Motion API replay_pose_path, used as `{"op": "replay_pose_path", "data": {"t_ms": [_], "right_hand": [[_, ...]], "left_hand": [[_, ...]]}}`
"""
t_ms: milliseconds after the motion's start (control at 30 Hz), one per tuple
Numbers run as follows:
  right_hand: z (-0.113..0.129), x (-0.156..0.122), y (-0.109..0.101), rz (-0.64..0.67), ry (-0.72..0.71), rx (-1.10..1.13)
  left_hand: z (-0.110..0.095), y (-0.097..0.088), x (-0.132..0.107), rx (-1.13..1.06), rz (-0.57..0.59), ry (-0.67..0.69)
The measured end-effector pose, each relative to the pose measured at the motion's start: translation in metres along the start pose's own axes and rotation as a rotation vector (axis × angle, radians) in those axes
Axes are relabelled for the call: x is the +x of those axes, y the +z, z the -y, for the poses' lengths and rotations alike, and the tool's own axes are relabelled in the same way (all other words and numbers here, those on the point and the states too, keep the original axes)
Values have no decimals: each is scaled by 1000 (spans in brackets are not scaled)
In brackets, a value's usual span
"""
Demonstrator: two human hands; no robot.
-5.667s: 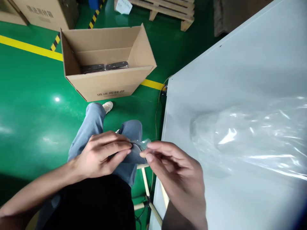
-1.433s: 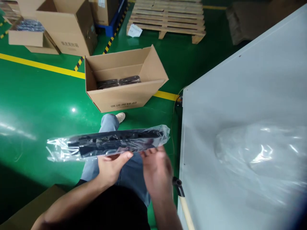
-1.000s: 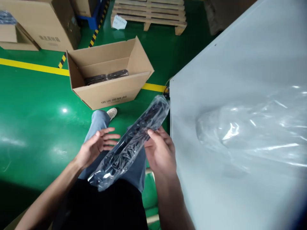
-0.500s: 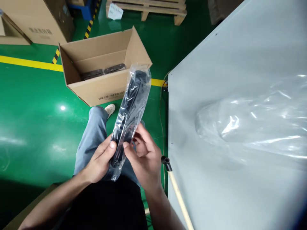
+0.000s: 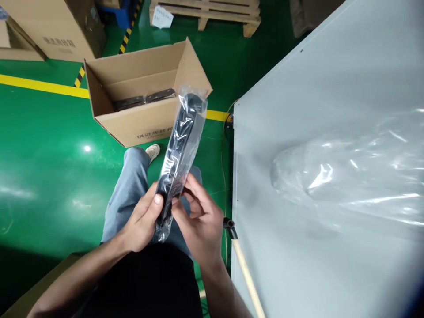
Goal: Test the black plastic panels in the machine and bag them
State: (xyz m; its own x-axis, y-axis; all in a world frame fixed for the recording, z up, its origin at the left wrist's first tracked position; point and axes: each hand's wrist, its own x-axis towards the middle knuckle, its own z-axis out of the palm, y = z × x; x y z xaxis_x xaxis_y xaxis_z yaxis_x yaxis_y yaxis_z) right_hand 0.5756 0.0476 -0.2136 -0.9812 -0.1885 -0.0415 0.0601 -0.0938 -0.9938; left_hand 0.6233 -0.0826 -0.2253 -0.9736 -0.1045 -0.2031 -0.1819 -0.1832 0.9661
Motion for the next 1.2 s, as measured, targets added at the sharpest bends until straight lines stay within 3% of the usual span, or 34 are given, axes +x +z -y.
{"op": "replay_pose_path", "data": {"t_ms": [333,767,1033,1200], "right_hand": [[-2,-1,-5,-15,-12,-54],[-6,0,-2,-130,-93,-257],[14,7,-2,-203,-84,-314],[17,7,1,-239,-135,-374]], "left_hand": [[8,-2,1,47,-50,-1],[15,-5,0,0,-10,-14],[20,-9,-4,37,84,43],[20,-10,-3,43,68,62]]}}
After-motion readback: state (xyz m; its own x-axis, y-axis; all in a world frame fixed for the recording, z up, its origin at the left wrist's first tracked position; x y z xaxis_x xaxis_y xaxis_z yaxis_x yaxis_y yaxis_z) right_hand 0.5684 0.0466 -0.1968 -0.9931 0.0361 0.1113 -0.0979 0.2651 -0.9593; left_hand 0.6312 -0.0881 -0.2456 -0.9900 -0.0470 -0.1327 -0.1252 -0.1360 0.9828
